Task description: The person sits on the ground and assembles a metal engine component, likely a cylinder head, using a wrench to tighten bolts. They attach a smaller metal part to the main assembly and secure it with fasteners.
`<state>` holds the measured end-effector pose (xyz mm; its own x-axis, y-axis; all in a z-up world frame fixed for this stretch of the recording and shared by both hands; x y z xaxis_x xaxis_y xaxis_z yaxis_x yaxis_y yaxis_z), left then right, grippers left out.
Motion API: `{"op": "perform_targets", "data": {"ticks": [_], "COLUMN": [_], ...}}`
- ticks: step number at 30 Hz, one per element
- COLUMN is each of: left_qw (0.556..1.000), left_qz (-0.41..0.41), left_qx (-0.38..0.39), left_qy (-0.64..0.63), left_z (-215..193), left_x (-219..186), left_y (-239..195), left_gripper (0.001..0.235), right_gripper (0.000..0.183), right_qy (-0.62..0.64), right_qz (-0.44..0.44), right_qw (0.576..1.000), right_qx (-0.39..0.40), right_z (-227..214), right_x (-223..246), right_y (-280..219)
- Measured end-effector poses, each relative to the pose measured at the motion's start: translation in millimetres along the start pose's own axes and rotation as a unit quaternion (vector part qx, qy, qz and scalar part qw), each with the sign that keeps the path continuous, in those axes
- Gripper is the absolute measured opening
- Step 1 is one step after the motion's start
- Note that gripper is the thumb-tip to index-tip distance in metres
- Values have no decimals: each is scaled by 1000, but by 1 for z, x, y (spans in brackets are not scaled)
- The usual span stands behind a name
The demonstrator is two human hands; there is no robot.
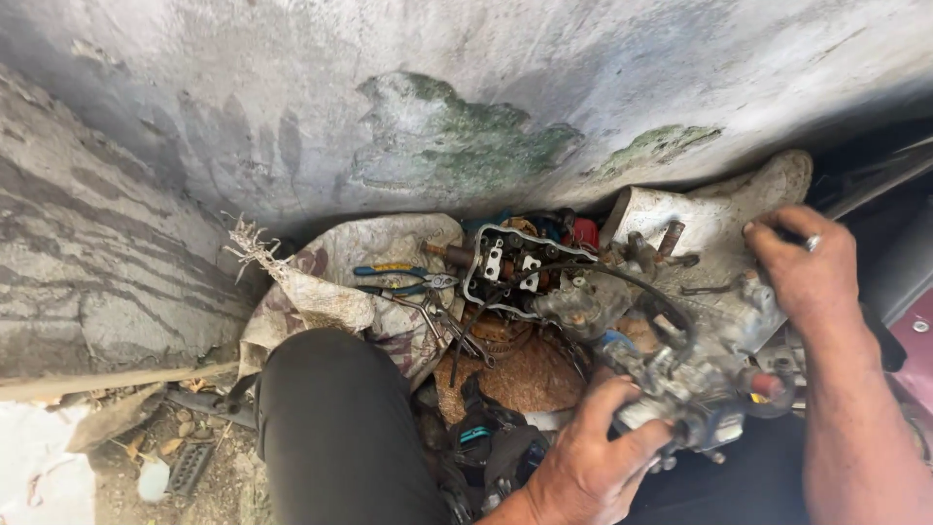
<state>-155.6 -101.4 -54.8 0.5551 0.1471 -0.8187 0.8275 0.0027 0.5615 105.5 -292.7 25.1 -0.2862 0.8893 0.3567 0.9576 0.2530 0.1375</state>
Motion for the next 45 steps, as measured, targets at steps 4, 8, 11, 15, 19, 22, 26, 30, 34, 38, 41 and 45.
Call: {"op": "perform_targets", "data": {"ticks": [4, 8, 11, 15, 19, 22, 26, 30, 34, 38, 41, 45], "left_qw": [998, 998, 999, 999, 998, 998, 993, 953, 914, 824, 841, 775], "left_qz": [8, 43, 11, 19, -33, -61, -89, -271, -401, -438, -335, -520], "left_qx": [55, 32, 37, -24, -42, -14, 52, -25, 14, 269, 254, 303], "left_qy": [-2, 20, -2, -21, 18, 11, -63, -133, 67, 237, 342, 191], "left_z": [6, -1, -1, -13, -13, 4, 1, -49, -91, -66, -44, -87], "left_x": [-5, -9, -10, -19, -19, -4, 11, 106, 198, 221, 260, 186], "left_y": [0, 9, 14, 35, 58, 69, 69, 82, 94, 86, 76, 116], "left_gripper": [44, 55, 51, 39, 45, 53, 65, 44, 43, 73, 62, 31], "right_gripper": [24, 24, 23, 20, 22, 28, 32, 22, 19, 16, 16, 21], "right_qy": [44, 28, -6, -10, 31, 67, 121, 40, 24, 40, 27, 26], "right_qz": [79, 87, -5, -7, 2, 37, 69, 47, 43, 113, 100, 81], "right_qw": [995, 993, 997, 994, 994, 991, 984, 991, 993, 985, 986, 987], "right_qx": [46, 69, 82, 105, 103, 106, 115, 117, 110, 128, 132, 137], "right_z": [-7, -4, 2, 3, 6, 5, 3, 1, 0, -5, -2, 2], "right_x": [30, 28, 3, -5, -32, -41, -27, -20, -3, 38, 41, 29], "right_y": [10, 35, 59, 70, 75, 74, 65, 72, 75, 68, 70, 73]}}
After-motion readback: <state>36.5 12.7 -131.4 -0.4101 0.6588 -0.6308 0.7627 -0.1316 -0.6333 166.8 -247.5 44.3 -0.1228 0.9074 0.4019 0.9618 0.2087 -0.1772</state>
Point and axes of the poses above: each hand's wrist, its own y-axis towards the middle knuckle, its own z-axis out of the palm, x = y × z, the point moved 3 cm from there along y, towards the middle knuckle, and after that the axes turned 6 degrees about x, right-handed, at the moved point
